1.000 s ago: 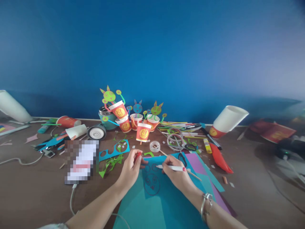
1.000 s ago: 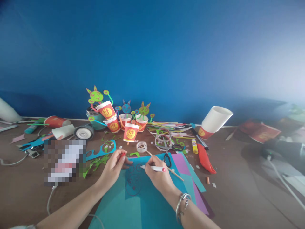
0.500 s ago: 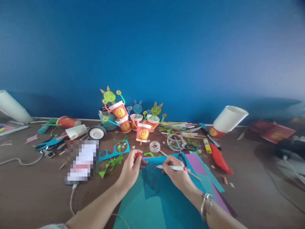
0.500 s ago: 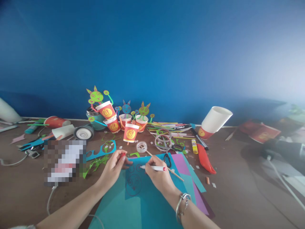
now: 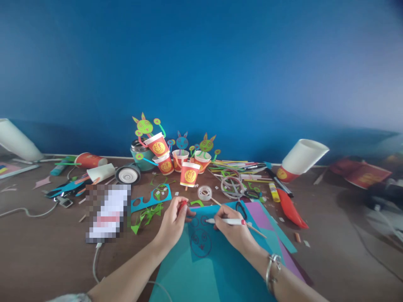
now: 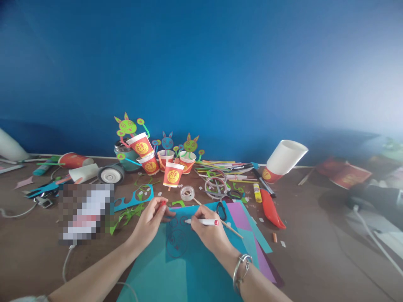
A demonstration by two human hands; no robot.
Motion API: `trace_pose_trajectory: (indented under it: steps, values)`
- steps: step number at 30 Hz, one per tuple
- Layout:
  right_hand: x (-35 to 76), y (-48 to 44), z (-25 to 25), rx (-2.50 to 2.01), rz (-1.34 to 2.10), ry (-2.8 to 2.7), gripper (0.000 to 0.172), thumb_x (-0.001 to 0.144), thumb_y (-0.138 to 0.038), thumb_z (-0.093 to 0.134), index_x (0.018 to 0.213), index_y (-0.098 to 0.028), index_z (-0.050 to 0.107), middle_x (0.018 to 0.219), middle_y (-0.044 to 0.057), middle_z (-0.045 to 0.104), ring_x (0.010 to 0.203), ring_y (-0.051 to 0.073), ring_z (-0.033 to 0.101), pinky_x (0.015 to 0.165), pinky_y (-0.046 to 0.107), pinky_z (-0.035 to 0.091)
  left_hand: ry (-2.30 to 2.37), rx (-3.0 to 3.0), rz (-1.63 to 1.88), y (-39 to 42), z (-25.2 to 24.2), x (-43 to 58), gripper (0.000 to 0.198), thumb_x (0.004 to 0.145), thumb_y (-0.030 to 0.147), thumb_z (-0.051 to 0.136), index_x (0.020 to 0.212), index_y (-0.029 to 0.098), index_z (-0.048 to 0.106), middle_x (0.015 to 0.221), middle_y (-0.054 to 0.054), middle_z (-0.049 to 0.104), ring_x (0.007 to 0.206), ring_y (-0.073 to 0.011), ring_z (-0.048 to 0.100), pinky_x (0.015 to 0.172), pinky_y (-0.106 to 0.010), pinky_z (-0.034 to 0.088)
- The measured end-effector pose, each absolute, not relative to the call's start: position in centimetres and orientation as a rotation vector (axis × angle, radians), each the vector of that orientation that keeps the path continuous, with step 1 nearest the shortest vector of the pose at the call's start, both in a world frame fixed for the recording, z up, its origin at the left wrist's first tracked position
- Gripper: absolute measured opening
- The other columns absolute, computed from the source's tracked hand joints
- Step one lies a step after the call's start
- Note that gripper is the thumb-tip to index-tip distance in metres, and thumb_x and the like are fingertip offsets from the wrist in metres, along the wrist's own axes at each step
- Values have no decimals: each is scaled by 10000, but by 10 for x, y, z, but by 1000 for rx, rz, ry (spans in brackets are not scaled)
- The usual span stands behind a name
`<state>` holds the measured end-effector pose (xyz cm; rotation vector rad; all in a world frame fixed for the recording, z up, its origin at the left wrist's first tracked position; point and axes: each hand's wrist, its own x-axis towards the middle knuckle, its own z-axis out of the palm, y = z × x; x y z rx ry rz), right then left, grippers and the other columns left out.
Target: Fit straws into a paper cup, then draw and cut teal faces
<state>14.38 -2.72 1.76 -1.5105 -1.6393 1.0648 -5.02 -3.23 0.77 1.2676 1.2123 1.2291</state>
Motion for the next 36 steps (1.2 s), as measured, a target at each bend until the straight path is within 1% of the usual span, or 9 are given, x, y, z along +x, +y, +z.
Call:
trace_pose_trajectory:
  steps: [8,18,26,36]
  values:
    - [144,-27,15,-1502,1040,-1655,162,739,-242,519,586,-201,487,513,-32,572,449,104,402,418,214,278,1217,1284,1222,-32,8,-50,294,866,464,467,988,197,485,767,-14,571,788,-235,674,646,-347,564]
    - [144,-28,15,-1480,1041,-1660,175,759,-248,515,594,-201,481,541,-18,591,485,114,438,453,221,305,1209,1284,1232,-32,7,-49,272,873,443,461,986,196,479,782,-16,568,777,-227,667,641,-346,561]
    - [142,-27,15,-1486,1055,-1645,169,750,-253,530,594,-200,490,534,-24,590,468,107,412,434,217,289,1212,1292,1217,-32,6,-50,277,880,446,447,997,197,471,773,-10,560,785,-227,666,644,-346,565]
    - [142,-26,14,-1444,1029,-1652,177,767,-249,539,603,-194,506,558,-11,612,497,112,453,463,219,315,1217,1284,1214,-32,8,-50,285,872,452,453,986,191,475,771,-14,563,779,-230,666,634,-344,557]
